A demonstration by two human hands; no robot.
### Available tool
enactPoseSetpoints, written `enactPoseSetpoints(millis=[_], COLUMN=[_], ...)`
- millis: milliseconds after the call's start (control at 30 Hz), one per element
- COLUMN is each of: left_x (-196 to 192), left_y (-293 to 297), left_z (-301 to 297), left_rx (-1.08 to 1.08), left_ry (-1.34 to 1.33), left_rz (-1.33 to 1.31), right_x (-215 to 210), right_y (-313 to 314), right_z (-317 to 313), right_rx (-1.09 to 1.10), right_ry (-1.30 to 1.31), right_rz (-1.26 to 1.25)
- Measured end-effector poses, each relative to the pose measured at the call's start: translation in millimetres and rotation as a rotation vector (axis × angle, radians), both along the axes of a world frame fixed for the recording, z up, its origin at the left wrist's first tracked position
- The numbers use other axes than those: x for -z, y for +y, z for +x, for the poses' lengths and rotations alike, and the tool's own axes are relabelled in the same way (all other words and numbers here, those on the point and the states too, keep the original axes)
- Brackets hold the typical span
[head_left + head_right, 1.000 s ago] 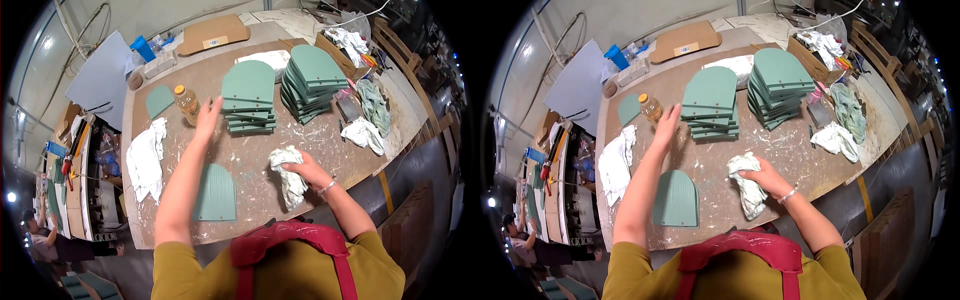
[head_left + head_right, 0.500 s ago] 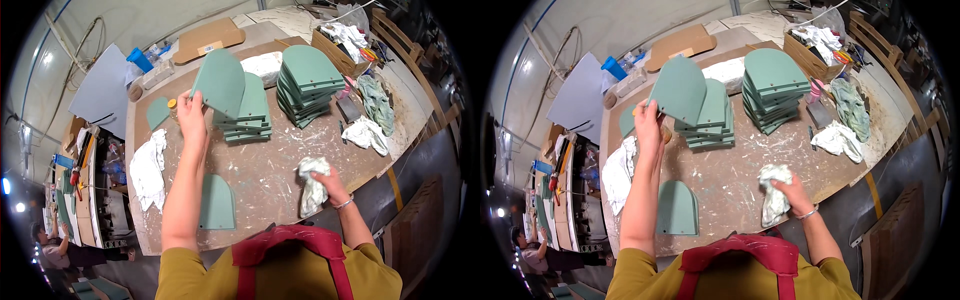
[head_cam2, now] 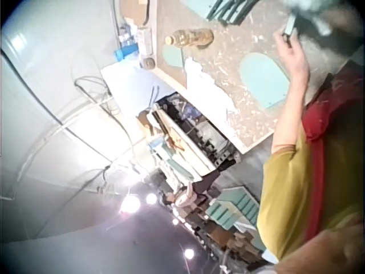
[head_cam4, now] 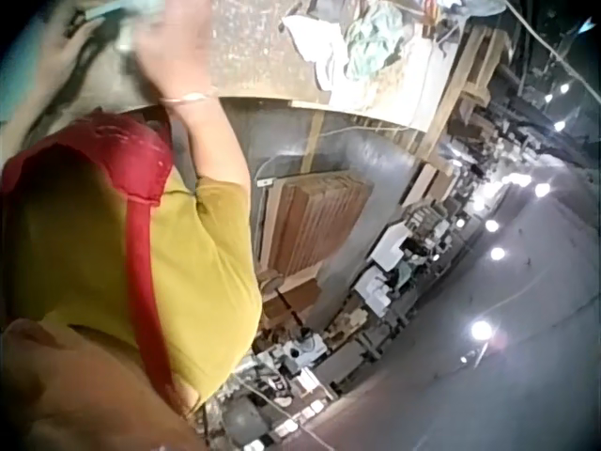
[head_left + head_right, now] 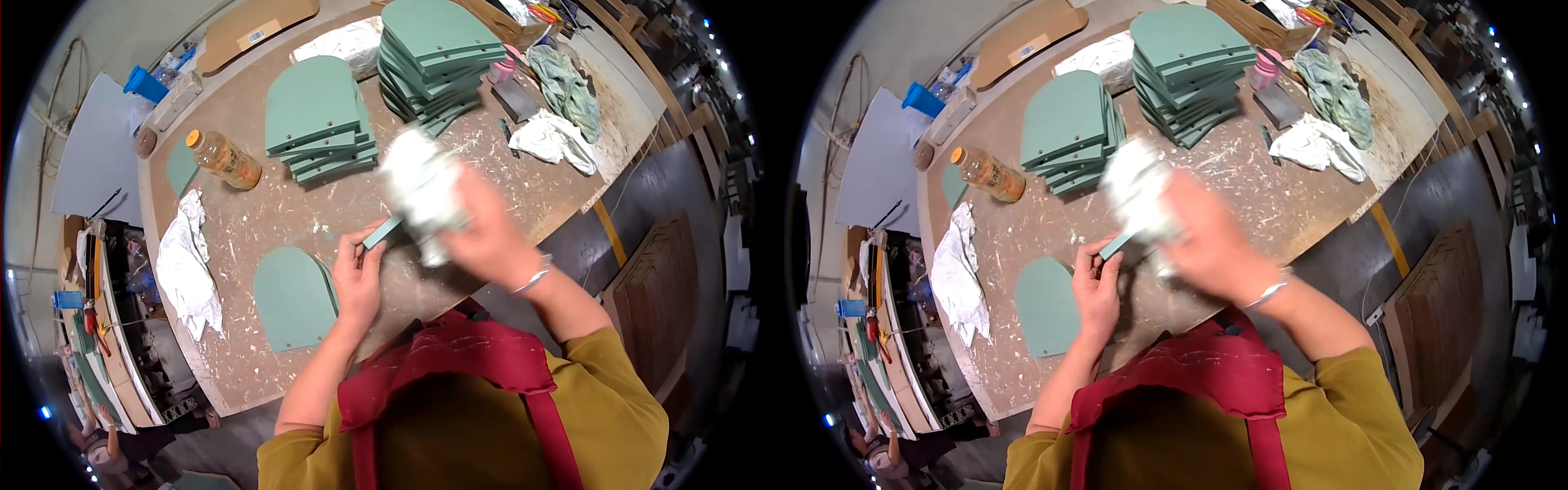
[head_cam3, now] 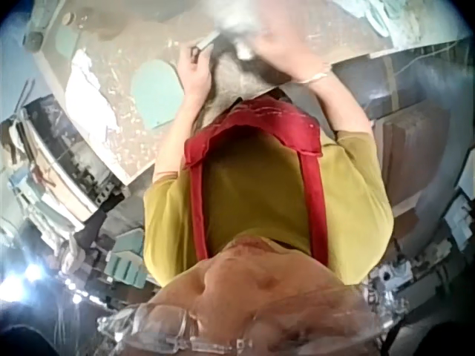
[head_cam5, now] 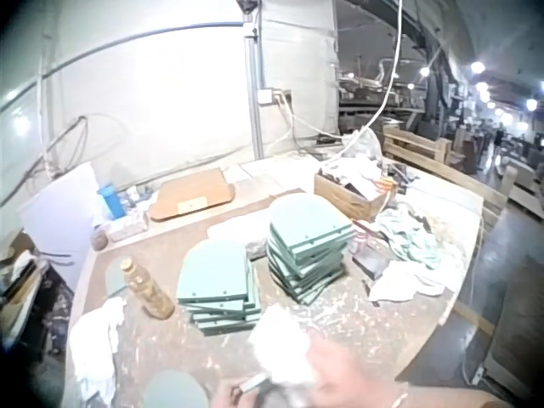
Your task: The person wipes the edges and surfaces of green wooden boards with a cloth. They pick up boards from a stack one at a time, apply liquid from a bottle to the cloth, and clean the sides before placing the boards back down.
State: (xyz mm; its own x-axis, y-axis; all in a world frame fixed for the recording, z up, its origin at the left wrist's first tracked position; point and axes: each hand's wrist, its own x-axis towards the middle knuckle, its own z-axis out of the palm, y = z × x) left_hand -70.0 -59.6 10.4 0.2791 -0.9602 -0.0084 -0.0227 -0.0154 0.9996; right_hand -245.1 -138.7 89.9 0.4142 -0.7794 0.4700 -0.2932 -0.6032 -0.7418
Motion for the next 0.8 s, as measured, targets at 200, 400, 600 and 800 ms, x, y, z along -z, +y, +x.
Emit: enactPoseSetpoints(millis=[200,400,600,800], left_x=[16.3,-6.0,2.5,2.8], left_y=[1.0,-6.8,2.0,8.1], left_z=[2.5,-6.2,-3.2,8.1], left_rx=[-0.007,0.039,0.063,0.004], left_ry=[0.044,0.0,-0.096,-0.077], left_rz=[0.058,-0.026,-0.068,-0.049], right_x=[37.0,58.5,122.1,110.6], right_y=[-7.0,-45.4,-69.7,-51.3], right_z=[33.7,8.0,-31.0,-46.0], right_rx=[-0.016,0.247,0.223,-0.029], right_ry=[0.259,0.0,-0.706,-0.802], right_rz=[-0.222,-0.142,0.885,0.958])
